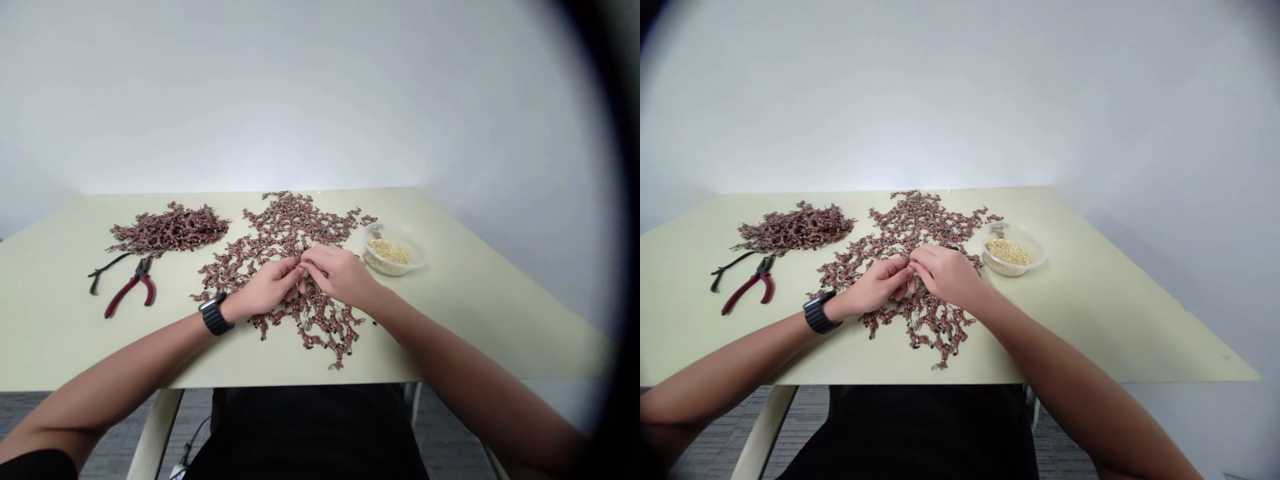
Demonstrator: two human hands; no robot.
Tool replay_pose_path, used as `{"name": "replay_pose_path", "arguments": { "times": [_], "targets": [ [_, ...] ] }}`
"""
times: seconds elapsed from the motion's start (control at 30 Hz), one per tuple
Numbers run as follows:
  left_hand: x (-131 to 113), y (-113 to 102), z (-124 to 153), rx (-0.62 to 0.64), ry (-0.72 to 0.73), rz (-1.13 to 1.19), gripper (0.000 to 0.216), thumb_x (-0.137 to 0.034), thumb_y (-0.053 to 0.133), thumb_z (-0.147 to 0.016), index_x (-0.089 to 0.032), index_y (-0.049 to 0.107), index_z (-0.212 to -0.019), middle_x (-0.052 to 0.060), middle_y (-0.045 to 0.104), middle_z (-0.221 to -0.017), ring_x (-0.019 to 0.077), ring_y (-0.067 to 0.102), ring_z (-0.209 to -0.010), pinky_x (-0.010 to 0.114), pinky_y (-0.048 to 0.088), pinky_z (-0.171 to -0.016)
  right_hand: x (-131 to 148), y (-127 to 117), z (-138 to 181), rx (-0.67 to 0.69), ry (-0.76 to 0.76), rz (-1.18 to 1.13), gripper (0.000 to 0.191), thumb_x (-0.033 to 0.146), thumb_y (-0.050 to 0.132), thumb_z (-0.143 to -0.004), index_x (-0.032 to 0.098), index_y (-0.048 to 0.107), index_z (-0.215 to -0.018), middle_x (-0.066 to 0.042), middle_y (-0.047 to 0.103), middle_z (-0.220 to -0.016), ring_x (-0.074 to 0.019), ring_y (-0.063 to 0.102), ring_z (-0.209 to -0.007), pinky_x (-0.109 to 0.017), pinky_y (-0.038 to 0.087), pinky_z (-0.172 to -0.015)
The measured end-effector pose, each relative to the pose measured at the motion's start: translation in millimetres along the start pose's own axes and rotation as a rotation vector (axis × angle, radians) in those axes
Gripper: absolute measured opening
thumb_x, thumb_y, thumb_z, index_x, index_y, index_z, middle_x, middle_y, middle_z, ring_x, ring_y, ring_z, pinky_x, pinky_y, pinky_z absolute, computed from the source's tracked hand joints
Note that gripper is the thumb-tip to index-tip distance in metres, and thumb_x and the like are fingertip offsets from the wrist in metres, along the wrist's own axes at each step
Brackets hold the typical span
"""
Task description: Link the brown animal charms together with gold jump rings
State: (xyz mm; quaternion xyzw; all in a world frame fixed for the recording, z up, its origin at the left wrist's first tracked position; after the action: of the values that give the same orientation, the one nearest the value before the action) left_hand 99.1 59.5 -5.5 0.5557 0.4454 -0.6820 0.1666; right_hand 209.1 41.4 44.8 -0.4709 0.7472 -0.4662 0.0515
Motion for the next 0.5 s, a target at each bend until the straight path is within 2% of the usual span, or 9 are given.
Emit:
{"name": "replay_pose_path", "arguments": {
  "times": [0.27, 0.43, 0.5],
  "targets": [
    [-8, -2, 2, -0.054, 0.035, -0.176, 0.04, -0.046, 0.038, -0.105, -0.017, 0.06, -0.088, -0.002, 0.058, -0.062, 0.0102, 0.051, -0.051, 0.021, 0.04, -0.052, -2, 0, -1, -0.011, 0.13, -0.013, 0.013, 0.018, 0.05, -0.097, 0.02, 0.054, -0.085, -0.002, 0.057, -0.078, -0.0155, 0.05, -0.07, -0.028, 0.035, -0.066],
    [-16, -4, 1, -0.112, 0.094, -0.32, 0.033, -0.037, 0.039, -0.105, -0.018, 0.055, -0.084, -0.002, 0.058, -0.066, 0.0112, 0.051, -0.055, 0.023, 0.039, -0.056, -8, 2, -1, 0.002, 0.283, -0.134, 0.018, 0.021, 0.052, -0.095, 0.02, 0.054, -0.077, 0.003, 0.044, -0.062, -0.0127, 0.042, -0.058, -0.027, 0.03, -0.058],
    [-16, -5, 2, -0.14, 0.104, -0.373, 0.03, -0.034, 0.039, -0.104, -0.018, 0.053, -0.084, -0.002, 0.058, -0.066, 0.0118, 0.05, -0.056, 0.024, 0.037, -0.056, -13, 5, 1, 0.009, 0.334, -0.184, 0.017, 0.023, 0.053, -0.094, 0.02, 0.057, -0.078, 0.004, 0.044, -0.061, -0.0124, 0.041, -0.057, -0.027, 0.03, -0.057]
  ]
}}
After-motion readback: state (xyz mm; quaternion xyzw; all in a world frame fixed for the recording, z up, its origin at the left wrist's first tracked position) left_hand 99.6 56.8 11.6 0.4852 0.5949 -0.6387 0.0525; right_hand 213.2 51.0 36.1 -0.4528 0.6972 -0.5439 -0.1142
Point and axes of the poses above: each hand's wrist, its own z-axis away from the middle knuckle, its own y-axis out of the palm, x = y × z, the point moved 9 cm from there along -z, towards the middle knuckle
